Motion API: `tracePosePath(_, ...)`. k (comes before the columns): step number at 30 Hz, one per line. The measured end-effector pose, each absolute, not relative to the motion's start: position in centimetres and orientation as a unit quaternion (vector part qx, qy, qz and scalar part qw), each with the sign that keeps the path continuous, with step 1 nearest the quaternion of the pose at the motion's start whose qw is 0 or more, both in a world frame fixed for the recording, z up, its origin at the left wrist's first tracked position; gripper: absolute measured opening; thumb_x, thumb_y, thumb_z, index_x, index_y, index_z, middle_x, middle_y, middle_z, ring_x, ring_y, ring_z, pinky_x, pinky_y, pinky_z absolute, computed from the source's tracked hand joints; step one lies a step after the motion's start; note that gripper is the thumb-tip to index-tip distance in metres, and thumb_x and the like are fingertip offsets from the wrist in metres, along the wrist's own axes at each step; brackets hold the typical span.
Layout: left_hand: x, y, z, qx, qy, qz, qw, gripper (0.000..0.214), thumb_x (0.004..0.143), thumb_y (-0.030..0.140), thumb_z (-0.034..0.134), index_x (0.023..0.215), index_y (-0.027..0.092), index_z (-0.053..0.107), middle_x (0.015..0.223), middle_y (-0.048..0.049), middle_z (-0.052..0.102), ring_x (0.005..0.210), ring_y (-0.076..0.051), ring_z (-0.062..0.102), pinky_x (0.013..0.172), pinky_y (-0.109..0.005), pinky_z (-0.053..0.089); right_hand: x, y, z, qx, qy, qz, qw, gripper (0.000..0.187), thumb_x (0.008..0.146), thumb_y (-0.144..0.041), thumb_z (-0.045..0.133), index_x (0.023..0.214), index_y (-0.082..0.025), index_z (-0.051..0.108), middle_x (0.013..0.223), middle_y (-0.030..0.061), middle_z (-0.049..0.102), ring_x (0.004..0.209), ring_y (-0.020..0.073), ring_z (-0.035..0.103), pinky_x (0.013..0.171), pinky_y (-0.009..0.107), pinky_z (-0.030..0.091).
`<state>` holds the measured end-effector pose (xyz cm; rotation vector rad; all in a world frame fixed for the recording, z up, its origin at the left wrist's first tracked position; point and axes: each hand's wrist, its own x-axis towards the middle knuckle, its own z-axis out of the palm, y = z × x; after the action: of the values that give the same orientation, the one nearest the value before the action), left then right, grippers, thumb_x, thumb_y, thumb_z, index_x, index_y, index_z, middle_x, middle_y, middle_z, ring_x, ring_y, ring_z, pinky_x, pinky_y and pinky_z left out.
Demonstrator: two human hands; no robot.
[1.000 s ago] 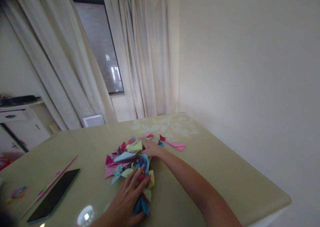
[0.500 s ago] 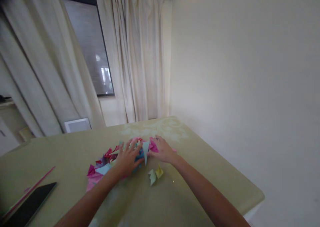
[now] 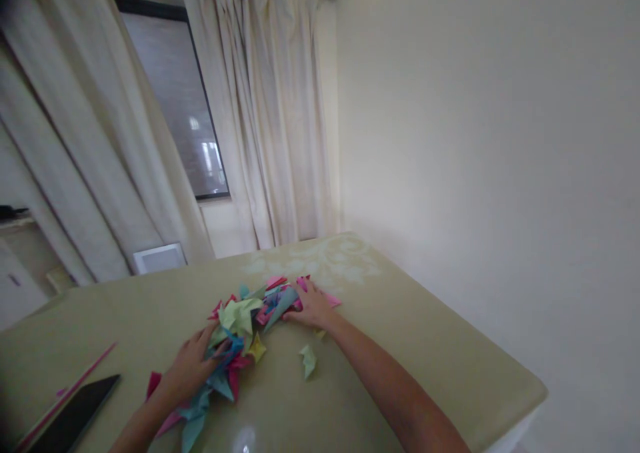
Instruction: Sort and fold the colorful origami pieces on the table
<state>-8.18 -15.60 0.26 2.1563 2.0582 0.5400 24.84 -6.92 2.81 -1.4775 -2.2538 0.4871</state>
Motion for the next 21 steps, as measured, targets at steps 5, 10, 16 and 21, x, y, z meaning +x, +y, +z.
tracePosePath(5,-6.3,-22.3,-0.1,0.700,0.643,0.311,-0.002,0.061,0.106,0.047,0.032,0.162,0.024,0.039,0.165,-0.0119,0.045,0.154,-0.029,0.040,0.125,-0.055,0.035,17.8,-5.3,3.2,-0.478,-0.823,0.182,0.248,0.074,0.090,-0.059,0.076,0.151,-0.023,0.052,0.156,0.0175,0.050,0.142,0.0373,0.048,0.117,0.048,0.035)
tracePosePath(10,-6.1,-26.8,-1.8,0.703,0.655,0.265,-0.084,0.068,0.101,0.054,0.050,0.164,0.031,0.037,0.170,-0.0111,0.038,0.155,-0.037,0.037,0.120,-0.063,0.038,14.1,-4.8,4.0,-0.427,-0.830,0.240,0.268,0.053,0.095,-0.043,0.075,0.139,-0.018,0.059,0.133,0.0163,0.069,0.122,0.0339,0.064,0.104,0.044,0.046)
tracePosePath(16,-3.2,-26.5,-4.4,0.765,0.598,0.218,-0.102,0.083,0.088,0.057,0.069,0.163,0.033,0.040,0.173,-0.0111,0.033,0.154,-0.043,0.037,0.117,-0.060,0.044,13.8,-5.6,4.8,-0.333,-0.829,0.346,0.286,0.050,0.096,-0.026,0.074,0.143,-0.023,0.057,0.125,0.0063,0.075,0.104,0.0206,0.074,0.086,0.028,0.056)
tracePosePath(21,1.1,-23.7,-0.5,0.798,0.585,0.141,-0.042,0.081,0.080,0.049,0.077,0.156,0.038,0.051,0.170,-0.0051,0.040,0.149,-0.046,0.044,0.118,-0.057,0.044,17.1,-6.9,7.3,-0.320,-0.804,0.376,0.331,0.044,0.097,-0.034,0.073,0.139,-0.025,0.063,0.129,0.0075,0.073,0.092,0.0195,0.075,0.076,0.028,0.059)
